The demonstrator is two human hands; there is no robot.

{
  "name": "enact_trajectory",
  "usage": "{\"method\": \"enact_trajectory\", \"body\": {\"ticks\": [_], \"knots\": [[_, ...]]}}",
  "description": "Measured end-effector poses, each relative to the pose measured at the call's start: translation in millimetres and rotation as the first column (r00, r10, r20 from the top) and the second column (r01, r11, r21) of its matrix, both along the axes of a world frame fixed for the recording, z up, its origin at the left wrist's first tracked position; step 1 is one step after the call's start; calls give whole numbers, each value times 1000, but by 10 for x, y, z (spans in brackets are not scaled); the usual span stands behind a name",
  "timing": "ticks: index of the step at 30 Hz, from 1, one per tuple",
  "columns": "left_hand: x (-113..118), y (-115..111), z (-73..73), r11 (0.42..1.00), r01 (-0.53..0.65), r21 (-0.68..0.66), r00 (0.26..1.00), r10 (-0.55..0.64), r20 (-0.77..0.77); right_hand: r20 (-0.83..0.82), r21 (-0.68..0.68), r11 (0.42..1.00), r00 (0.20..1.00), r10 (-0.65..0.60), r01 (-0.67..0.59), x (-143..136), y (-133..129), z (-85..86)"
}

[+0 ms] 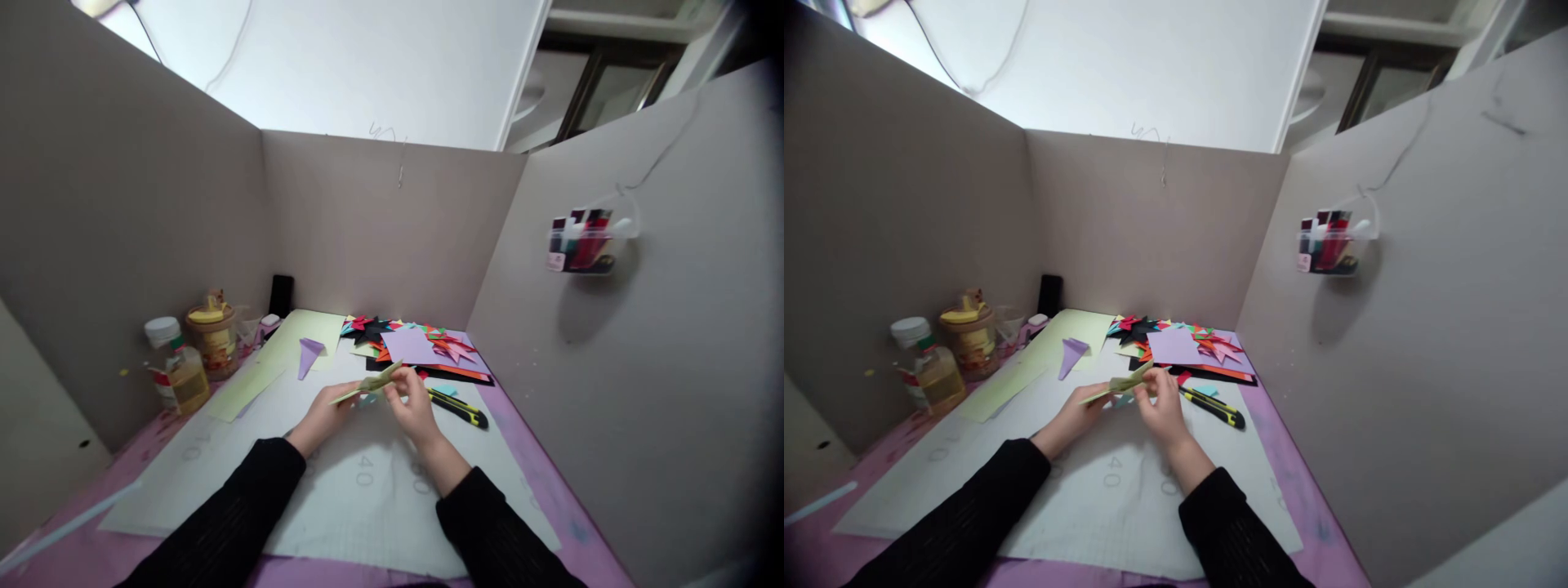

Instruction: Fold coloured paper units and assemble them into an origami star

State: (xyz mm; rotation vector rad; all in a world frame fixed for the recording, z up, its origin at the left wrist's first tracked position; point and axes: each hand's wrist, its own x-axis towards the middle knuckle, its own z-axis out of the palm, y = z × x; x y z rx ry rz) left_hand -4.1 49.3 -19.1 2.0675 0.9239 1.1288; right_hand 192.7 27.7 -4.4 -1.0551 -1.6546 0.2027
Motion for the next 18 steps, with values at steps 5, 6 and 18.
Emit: {"method": "enact_trajectory", "body": {"ticks": [5,6,18], "knots": [[-6,-31,24,1000,4,22,1000,-3,-15,-36,-80,996,999,22,-25,26,50,-27],[-4,-43,36,1000,12,21,1000,-11,-14,-45,-85,996,999,20,-23,25,51,-24],[3,-49,22,999,28,19,999,-28,-30,55,39,996,995,-79,77,-38,3,47]]}}
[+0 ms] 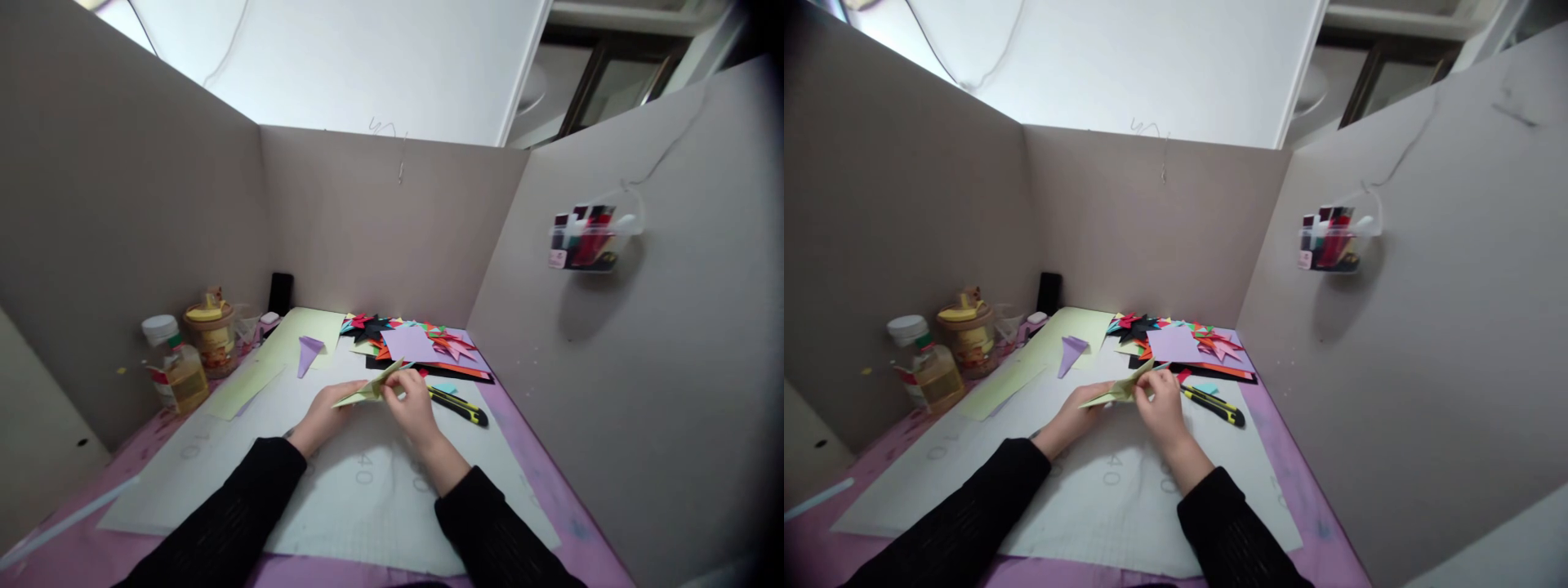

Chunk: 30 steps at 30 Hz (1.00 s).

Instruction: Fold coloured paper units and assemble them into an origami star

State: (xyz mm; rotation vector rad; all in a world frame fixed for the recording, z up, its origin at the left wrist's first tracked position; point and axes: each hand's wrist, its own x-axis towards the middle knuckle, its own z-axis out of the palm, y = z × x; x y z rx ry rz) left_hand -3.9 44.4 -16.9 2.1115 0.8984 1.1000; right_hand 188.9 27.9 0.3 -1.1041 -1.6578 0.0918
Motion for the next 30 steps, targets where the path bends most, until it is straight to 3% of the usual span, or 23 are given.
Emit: {"method": "enact_trajectory", "body": {"ticks": [7,12,15,18,23,30], "knots": [[20,56,5,998,-53,-37,990,57,125,200,191,973,976,90,-129,38,-21,0],[32,36,19,999,-23,-36,988,28,149,242,280,957,970,12,-82,38,-18,-6],[40,27,-14,999,-35,-41,997,38,65,238,292,956,970,-57,-15,29,-26,4],[49,20,-32,998,-36,-47,999,37,9,215,287,958,975,-48,-16,21,-27,7],[64,9,-18,998,-15,-64,999,17,35,179,315,948,984,-9,-49,34,-28,13],[53,16,-28,999,-9,-47,999,12,51,321,310,949,946,-48,-56,90,-56,26]]}}
